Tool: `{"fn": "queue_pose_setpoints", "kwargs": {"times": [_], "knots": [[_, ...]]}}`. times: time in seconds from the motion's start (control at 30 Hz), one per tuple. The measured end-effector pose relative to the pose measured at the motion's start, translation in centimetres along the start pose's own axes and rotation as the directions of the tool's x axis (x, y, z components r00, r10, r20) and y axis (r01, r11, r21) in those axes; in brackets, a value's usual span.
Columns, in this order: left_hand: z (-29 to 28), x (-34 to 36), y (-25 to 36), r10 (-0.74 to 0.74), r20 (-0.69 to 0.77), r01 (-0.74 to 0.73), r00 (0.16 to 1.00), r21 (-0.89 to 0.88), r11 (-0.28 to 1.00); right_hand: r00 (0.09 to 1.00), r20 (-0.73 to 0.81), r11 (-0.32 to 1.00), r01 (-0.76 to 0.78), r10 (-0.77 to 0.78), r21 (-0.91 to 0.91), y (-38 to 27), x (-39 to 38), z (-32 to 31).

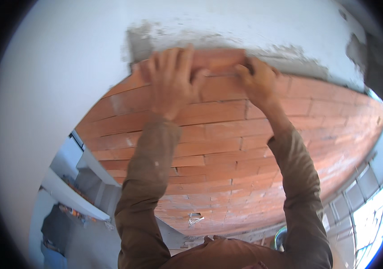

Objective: The person installs terracotta tiles on a curved wall using a trowel to apply mortar. They repeatedly pick up tiles, spread mortar on the back, and press them into place, adjusting alignment as needed.

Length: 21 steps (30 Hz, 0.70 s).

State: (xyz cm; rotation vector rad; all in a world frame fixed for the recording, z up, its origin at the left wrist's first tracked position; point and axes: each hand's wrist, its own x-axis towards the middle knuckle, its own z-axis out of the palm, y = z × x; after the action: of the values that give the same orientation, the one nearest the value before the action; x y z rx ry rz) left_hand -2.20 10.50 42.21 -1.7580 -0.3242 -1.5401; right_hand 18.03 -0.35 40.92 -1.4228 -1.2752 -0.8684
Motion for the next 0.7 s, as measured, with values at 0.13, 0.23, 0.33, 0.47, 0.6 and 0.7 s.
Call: {"fn": "queue_pose_setpoints", "kwargs": {"times": [0.13,0.23,0.33,0.47,0.6,0.7], "knots": [[0.7,1.3,-0.8,-0.053,0.033,0.054,0.998,-0.050,0.997,0.998,-0.020,0.990,-0.057,0.060,0.129,0.1,0.0,1.2],[0.7,2.7,-0.5,-0.073,0.074,0.081,0.995,-0.108,0.991,0.996,-0.065,0.991,-0.060,0.068,0.116,-0.5,-0.1,0.1],[0.7,3.6,-0.5,-0.032,-0.004,0.030,0.999,-0.237,0.971,0.972,-0.223,0.990,0.097,-0.073,0.101,-0.9,-0.6,-1.9],[-2.1,3.2,3.7,-0.049,-0.022,0.039,0.999,-0.344,0.938,0.910,-0.397,0.966,0.198,-0.120,0.163,0.0,-3.0,-5.8],[-4.8,-2.2,8.8,-0.120,0.026,0.116,0.992,-0.526,0.843,0.961,-0.256,0.895,0.199,-0.100,0.399,1.2,-8.6,-9.4],[-7.6,-8.2,12.2,-0.294,0.316,0.418,0.902,-0.466,0.780,0.997,-0.039,0.867,0.082,-0.072,0.491,1.8,-13.7,-11.4]]}}
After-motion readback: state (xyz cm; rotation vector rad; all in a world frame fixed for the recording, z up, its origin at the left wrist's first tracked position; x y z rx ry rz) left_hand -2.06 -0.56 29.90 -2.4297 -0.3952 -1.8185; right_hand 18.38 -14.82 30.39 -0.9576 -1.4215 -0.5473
